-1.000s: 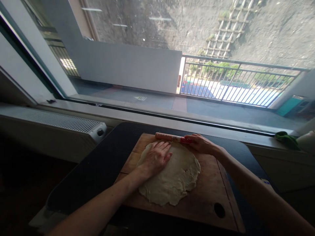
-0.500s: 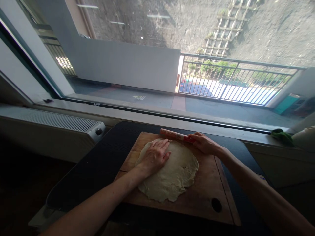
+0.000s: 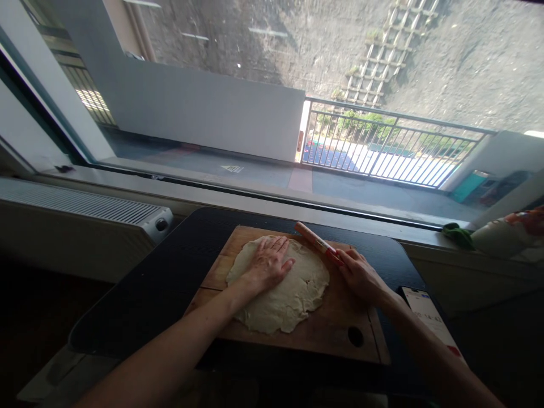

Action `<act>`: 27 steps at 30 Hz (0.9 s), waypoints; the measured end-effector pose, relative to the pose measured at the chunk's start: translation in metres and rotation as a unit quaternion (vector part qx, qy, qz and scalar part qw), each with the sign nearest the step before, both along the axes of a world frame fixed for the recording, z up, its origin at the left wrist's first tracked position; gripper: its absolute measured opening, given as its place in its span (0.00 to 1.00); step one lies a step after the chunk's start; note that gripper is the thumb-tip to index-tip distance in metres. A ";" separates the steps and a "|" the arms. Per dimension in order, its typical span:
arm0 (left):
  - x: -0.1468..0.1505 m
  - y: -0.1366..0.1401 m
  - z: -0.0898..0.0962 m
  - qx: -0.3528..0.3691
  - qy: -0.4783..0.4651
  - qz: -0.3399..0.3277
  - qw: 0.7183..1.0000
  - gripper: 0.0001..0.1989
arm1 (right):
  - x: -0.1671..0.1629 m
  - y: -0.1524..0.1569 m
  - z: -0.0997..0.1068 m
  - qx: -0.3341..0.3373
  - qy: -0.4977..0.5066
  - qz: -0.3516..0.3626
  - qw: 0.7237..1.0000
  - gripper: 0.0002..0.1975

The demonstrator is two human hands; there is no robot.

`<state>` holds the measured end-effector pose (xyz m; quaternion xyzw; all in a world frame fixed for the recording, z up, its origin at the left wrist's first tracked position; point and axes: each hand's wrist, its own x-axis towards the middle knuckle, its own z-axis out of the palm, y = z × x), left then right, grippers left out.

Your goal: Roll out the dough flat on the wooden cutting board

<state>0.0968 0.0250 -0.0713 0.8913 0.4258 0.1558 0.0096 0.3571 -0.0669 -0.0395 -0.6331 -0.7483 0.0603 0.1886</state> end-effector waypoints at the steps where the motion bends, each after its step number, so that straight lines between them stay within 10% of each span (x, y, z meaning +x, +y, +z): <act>1: 0.000 0.000 0.000 0.003 -0.001 -0.002 1.000 0.29 | -0.002 -0.006 0.000 -0.008 0.001 -0.002 1.000 0.19; 11: 0.011 -0.010 0.013 0.017 0.013 -0.180 0.984 0.22 | -0.041 -0.077 -0.005 -0.032 -0.014 -0.145 0.989 0.19; 27: 0.040 -0.038 -0.006 -0.013 0.003 -0.116 0.993 0.27 | -0.094 -0.092 0.001 -0.057 -0.018 -0.218 0.974 0.23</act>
